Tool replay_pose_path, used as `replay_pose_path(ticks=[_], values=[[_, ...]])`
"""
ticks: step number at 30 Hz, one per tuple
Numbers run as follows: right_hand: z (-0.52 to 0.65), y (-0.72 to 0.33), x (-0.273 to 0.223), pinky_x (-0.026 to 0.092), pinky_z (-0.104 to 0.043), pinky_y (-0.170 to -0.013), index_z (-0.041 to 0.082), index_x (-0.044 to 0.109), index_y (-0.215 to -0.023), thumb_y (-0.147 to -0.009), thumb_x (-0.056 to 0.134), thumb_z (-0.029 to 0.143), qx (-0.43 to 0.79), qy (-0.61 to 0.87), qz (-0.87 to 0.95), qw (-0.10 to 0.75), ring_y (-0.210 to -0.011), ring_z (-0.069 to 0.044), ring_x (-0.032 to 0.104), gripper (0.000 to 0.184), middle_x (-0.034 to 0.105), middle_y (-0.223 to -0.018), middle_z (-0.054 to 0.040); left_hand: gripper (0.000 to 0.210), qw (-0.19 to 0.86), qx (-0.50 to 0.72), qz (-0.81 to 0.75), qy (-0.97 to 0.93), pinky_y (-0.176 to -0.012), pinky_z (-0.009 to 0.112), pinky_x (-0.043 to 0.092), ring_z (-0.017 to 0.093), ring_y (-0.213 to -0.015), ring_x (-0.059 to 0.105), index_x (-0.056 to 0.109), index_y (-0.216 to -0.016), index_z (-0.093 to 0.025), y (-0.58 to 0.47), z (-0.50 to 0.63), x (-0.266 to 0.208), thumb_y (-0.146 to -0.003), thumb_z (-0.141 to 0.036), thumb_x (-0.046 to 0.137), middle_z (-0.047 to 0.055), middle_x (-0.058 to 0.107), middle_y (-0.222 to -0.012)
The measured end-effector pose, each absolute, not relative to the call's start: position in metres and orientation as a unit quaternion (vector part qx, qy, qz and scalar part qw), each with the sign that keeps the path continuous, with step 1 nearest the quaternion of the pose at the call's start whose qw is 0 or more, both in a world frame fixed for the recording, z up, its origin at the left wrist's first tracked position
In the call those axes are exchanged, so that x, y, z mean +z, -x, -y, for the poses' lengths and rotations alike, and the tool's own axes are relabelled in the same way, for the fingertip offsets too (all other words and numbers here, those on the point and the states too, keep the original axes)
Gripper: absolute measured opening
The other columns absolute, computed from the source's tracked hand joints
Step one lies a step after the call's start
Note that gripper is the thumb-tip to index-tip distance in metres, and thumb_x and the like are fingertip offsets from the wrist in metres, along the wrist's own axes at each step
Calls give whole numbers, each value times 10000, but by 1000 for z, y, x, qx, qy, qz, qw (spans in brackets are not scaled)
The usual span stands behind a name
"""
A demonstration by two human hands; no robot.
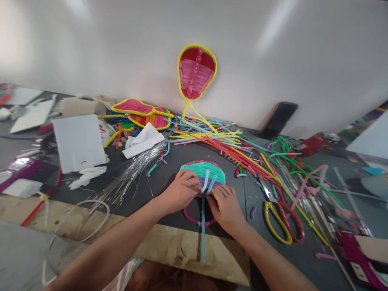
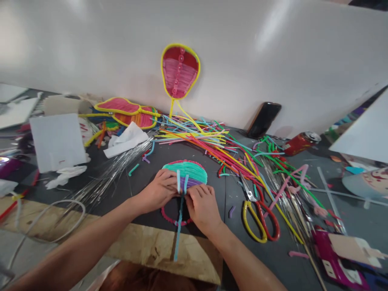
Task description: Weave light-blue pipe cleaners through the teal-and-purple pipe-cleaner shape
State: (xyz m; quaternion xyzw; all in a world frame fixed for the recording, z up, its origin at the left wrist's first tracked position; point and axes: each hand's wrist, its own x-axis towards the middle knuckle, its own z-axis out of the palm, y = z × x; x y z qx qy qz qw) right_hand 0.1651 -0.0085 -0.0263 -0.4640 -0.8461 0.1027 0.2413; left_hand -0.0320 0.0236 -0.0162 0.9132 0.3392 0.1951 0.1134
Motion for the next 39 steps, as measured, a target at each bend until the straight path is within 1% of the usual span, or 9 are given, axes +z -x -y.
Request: replay_pose_path(ticks=[6,9,17,20,23,27,31,35,39], values=[[8,-166,-25,312,-322,-705,187,538,-819,-873,473,161,112,473,843,232,-798,-199,523,88,631,-800,-39,164,125,208,-355,-903,-929,381,279,217,-1086,459,699,-810,-246,33,-24,-14,-871,-259,547,8,669,-977],[8,-167,-25,310,-318,-694,188,530,-798,-868,468,156,116,476,842,226,-784,-200,520,99,619,-778,-39,161,139,209,-359,-899,-936,384,273,219,-1095,453,700,-795,-260,34,-25,-12,-866,-260,555,-3,672,-948],[7,-168,-28,316,-314,-692,182,529,-804,-878,458,159,116,476,837,242,-792,-203,523,105,607,-780,-48,102,143,201,-353,-902,-940,394,291,233,-1128,437,671,-831,-244,37,-24,-10,-852,-264,573,13,649,-980],[6,-168,-29,314,-320,-706,185,548,-834,-897,456,174,128,473,839,236,-807,-202,528,112,626,-796,-44,121,146,198,-350,-904,-941,394,288,229,-1128,439,669,-808,-247,37,-24,-11,-860,-256,561,6,656,-962],[6,-168,-30,314,-322,-728,190,567,-867,-911,468,192,135,464,844,233,-828,-198,530,107,641,-834,-42,129,145,191,-353,-905,-944,389,286,225,-1132,437,665,-826,-244,37,-25,-13,-868,-240,544,6,658,-978],[7,-168,-30,310,-323,-734,196,583,-876,-900,505,197,109,460,852,223,-852,-202,521,81,648,-870,-45,125,138,187,-352,-907,-948,384,286,224,-1131,438,663,-845,-248,36,-24,-16,-868,-233,540,4,659,-997],[7,-166,-31,305,-324,-707,187,573,-850,-893,505,192,87,472,851,214,-818,-205,515,80,645,-828,-47,126,133,183,-353,-908,-965,398,279,233,-1136,436,670,-868,-246,35,-24,-17,-864,-241,544,15,654,-1029],[7,-166,-33,310,-327,-697,182,563,-823,-890,497,187,90,477,847,218,-800,-203,514,94,637,-795,-44,178,135,180,-352,-909,-982,412,267,231,-1145,426,673,-860,-248,36,-24,-14,-880,-206,502,8,652,-1031],[8,-167,-31,343,-339,-728,189,587,-871,-889,487,185,106,472,842,240,-874,-212,514,101,633,-905,-66,189,150,172,-352,-908,-981,423,275,233,-1147,426,685,-853,-267,38,-25,-8,-869,-202,509,9,662,-993]])
